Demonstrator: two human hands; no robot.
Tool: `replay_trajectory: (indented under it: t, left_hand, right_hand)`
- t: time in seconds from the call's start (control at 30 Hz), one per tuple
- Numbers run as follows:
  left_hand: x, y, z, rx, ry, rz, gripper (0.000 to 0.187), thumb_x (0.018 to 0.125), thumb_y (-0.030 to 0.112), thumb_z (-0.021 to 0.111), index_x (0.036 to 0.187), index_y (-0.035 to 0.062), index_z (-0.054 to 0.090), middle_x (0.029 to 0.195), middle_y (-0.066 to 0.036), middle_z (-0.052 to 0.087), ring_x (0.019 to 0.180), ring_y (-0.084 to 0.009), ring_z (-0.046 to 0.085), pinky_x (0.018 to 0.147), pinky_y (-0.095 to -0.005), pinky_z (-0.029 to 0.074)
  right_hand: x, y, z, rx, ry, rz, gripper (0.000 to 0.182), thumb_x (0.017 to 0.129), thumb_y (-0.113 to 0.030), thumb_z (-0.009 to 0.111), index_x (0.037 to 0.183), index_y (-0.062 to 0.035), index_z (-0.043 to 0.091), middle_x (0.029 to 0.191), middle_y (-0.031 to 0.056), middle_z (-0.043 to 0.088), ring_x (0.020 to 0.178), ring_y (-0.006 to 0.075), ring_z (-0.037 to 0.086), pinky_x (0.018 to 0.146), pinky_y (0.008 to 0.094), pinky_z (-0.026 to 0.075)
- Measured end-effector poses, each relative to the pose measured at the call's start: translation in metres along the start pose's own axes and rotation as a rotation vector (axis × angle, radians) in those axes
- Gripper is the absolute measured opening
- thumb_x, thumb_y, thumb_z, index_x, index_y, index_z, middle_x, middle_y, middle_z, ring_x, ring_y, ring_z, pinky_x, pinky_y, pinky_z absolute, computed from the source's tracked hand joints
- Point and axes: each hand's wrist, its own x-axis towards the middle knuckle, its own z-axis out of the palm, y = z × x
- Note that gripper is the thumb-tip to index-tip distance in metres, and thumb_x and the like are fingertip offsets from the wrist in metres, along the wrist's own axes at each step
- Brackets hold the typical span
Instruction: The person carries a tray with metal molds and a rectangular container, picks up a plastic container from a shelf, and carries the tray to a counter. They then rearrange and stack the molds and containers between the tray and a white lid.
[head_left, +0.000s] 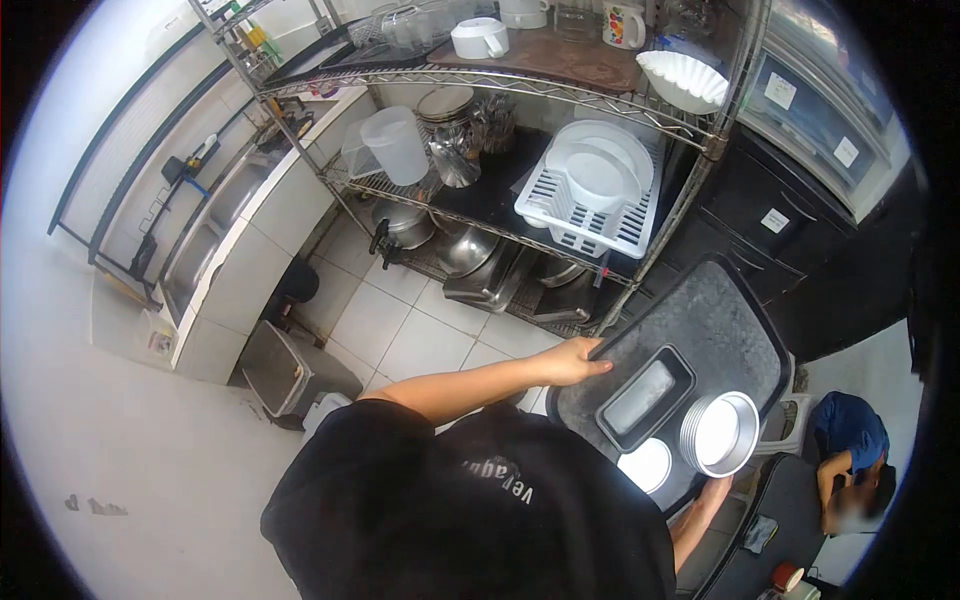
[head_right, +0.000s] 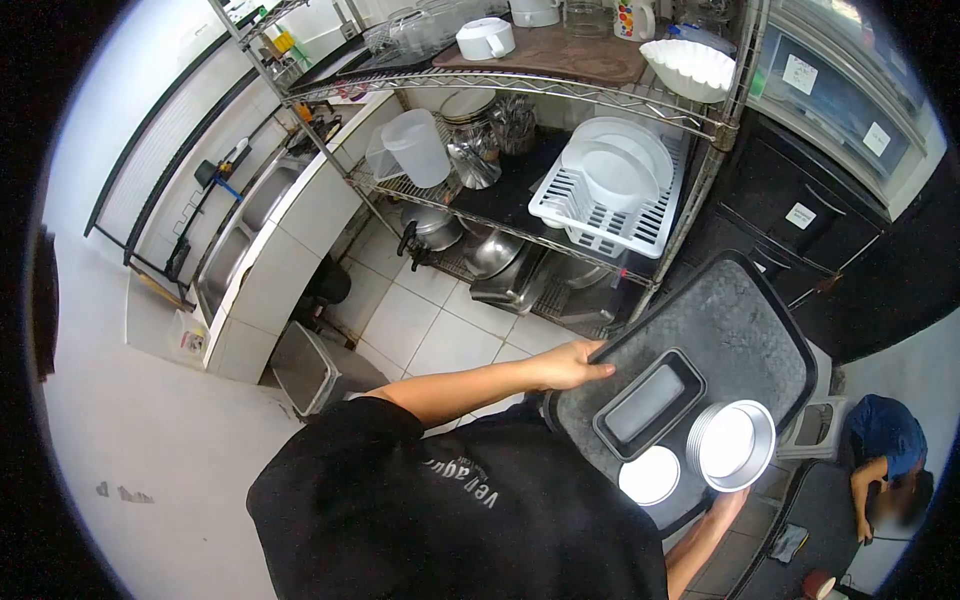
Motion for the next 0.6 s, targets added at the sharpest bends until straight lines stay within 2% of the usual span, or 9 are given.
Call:
replay_trajectory:
  t: [0.1,0.17,0.23,0.3,0.43,0.5,0.6]
  left_hand:
    - [-0.002,0.001,0.002,0.167,0.028,0.045,0.045,0.093,0.021,0.057,0.131,0.0010,0.045,0.117,-0.010,0.061,0.104,-0.0144,0.054,0.094,-0.0281,0.040]
    - [0.008,-0.026,0.003,0.174,0.044,0.048,0.044,0.092,0.021,0.057,0.131,0.0014,0.046,0.116,-0.010,0.062,0.103,-0.0141,0.054,0.094,-0.0282,0.040]
    - [0.004,-0.021,0.004,0.184,0.061,0.052,0.044,0.092,0.021,0.057,0.130,0.0018,0.046,0.114,-0.010,0.063,0.102,-0.0137,0.054,0.094,-0.0283,0.040]
    - [-0.004,-0.009,0.004,0.184,0.071,0.072,0.056,0.088,0.029,0.062,0.128,-0.0052,0.046,0.116,-0.021,0.061,0.108,-0.0240,0.057,0.093,-0.0311,0.041]
    - [-0.004,-0.007,0.003,0.203,0.045,0.023,0.058,0.088,0.032,0.061,0.129,-0.0051,0.045,0.117,-0.023,0.059,0.109,-0.0273,0.057,0.094,-0.0328,0.041]
    - [0.004,-0.018,0.002,0.324,0.086,0.077,0.042,0.093,0.023,0.057,0.128,0.0014,0.048,0.110,-0.010,0.064,0.098,-0.0134,0.055,0.091,-0.0294,0.042]
    - [0.001,-0.007,0.000,0.294,0.068,0.088,0.044,0.092,0.025,0.058,0.127,0.0003,0.048,0.107,-0.011,0.065,0.098,-0.0144,0.057,0.091,-0.0302,0.042]
  right_hand:
    - [-0.004,0.002,-0.004,0.008,0.013,0.007,0.045,0.092,-0.029,0.049,0.124,0.0029,0.054,0.117,0.0121,0.059,0.105,0.0213,0.055,0.089,0.0320,0.042]
    - [-0.005,0.003,-0.007,0.012,0.015,0.014,0.045,0.092,-0.029,0.049,0.124,0.0029,0.054,0.117,0.0120,0.059,0.105,0.0212,0.055,0.089,0.0320,0.042]
    - [-0.007,0.003,-0.007,0.017,0.022,0.016,0.045,0.092,-0.029,0.049,0.124,0.0028,0.054,0.117,0.0120,0.059,0.106,0.0212,0.055,0.089,0.0321,0.042]
    - [-0.010,0.004,-0.007,0.017,0.026,0.020,0.045,0.092,-0.029,0.049,0.124,0.0028,0.054,0.118,0.0119,0.058,0.106,0.0212,0.055,0.089,0.0321,0.042]
    - [-0.014,0.005,-0.008,0.036,0.045,0.038,0.046,0.093,-0.030,0.049,0.124,0.0028,0.053,0.118,0.0118,0.058,0.106,0.0211,0.055,0.090,0.0321,0.042]
    - [-0.017,0.008,-0.008,0.038,0.048,0.043,0.046,0.093,-0.030,0.049,0.124,0.0027,0.053,0.118,0.0118,0.058,0.106,0.0210,0.055,0.090,0.0321,0.042]
    - [-0.018,0.006,-0.005,0.044,0.069,0.052,0.046,0.093,-0.030,0.049,0.125,0.0027,0.053,0.118,0.0117,0.058,0.106,0.0210,0.055,0.090,0.0322,0.041]
